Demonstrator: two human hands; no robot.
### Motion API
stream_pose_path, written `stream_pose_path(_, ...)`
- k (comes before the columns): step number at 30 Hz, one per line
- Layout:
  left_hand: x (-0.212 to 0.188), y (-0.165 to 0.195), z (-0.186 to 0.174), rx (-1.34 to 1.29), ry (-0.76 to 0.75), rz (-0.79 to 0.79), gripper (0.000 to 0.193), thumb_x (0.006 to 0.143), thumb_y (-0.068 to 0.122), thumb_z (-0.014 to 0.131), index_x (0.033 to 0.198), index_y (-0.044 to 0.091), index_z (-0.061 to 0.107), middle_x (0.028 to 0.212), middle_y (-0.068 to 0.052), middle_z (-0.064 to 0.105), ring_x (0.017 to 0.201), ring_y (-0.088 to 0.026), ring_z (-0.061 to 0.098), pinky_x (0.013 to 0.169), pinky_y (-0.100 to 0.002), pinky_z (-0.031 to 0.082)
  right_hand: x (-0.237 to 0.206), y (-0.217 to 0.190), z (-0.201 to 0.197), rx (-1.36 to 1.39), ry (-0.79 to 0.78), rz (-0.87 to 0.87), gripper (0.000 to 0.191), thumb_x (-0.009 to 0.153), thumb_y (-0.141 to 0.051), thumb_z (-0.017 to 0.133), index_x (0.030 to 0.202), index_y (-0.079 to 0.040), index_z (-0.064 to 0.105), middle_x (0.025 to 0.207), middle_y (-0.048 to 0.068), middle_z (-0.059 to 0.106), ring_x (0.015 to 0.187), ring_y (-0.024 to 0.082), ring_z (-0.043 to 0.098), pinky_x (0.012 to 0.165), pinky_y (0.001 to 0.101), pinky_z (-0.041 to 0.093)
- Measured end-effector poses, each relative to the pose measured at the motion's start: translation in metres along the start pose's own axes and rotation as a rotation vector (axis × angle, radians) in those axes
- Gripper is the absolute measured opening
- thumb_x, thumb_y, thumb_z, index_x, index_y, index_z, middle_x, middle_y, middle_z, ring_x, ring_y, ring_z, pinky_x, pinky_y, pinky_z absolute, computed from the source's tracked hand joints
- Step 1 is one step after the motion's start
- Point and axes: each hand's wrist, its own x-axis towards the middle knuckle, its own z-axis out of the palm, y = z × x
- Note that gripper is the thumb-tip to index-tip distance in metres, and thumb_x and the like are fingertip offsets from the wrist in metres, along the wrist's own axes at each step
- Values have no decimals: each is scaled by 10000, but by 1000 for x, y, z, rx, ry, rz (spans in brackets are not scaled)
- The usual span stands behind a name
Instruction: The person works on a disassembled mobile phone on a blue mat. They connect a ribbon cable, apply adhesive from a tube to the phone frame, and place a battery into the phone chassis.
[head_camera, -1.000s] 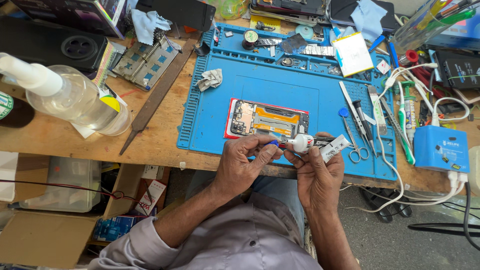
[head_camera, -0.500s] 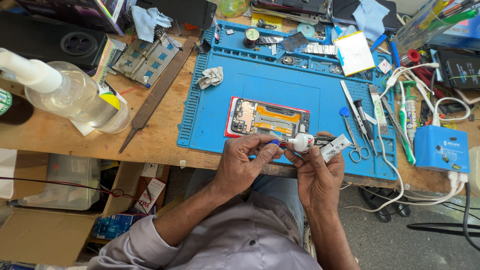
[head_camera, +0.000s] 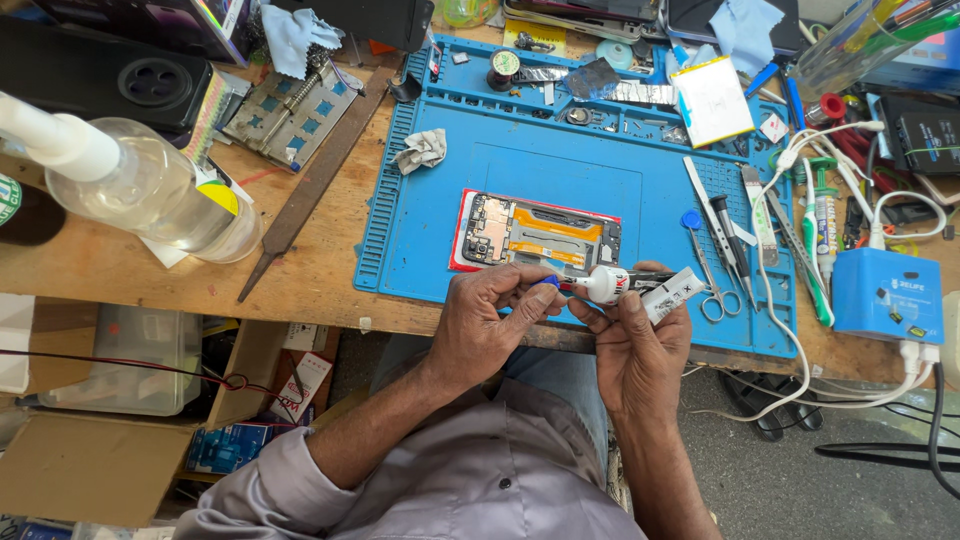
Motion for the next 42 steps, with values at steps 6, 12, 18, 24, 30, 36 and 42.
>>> stream_pose_path(6,0,0,-1,4,-11,1,239,1022,161,668,1148,-39,704,989,-108,781,926,-141,788,776,-267,653,-1,-5,-2,-77,-45,-60,332,1032,-44,654,1332,-29,511,1196,197,702,1095,303,730,929,498,649)
stream_pose_path(12,5,15,-12,275,-34,81,245,971,140,725,1169,-3,726,1029,-125,784,861,-169,776,706,-289,628,9,-29,-10,-397,-185,-184,351,1006,1,710,1297,2,513,1198,197,700,1097,274,720,948,465,644)
stream_pose_path(18,3,30,-14,437,-8,246,229,957,101,733,1165,5,725,1014,-153,766,872,-229,765,723,-316,599,10,-29,2,-288,-73,-57,422,983,-34,707,1350,13,504,1085,180,730,982,272,754,850,437,672)
stream_pose_path(24,0,29,-14,406,-46,45,154,978,122,725,1090,19,751,894,-143,767,757,-226,760,660,-347,572,4,-25,-1,-437,-136,-106,465,963,-11,725,1358,8,482,1188,168,713,1095,230,702,943,343,603)
stream_pose_path(30,-4,34,-18,462,-16,271,233,970,91,658,1189,36,719,1118,-153,752,1066,-280,743,947,-373,604,-9,-10,28,-585,15,-73,450,991,26,665,1399,-4,477,1160,119,645,1037,166,629,884,288,530)
stream_pose_path(36,-13,46,-36,663,-59,383,417,973,196,712,1356,43,653,1290,-126,676,1171,-319,703,996,-395,588,6,2,55,-459,-136,94,611,908,-32,625,1480,-41,409,1217,95,649,1078,140,651,887,277,534)
stream_pose_path(42,17,43,-117,802,347,307,266,843,143,814,1050,42,681,1062,-138,707,996,-311,694,886,-428,551,62,-58,21,-1145,-183,-341,543,927,-89,712,1439,-19,542,1052,113,709,898,147,643,832,296,533)
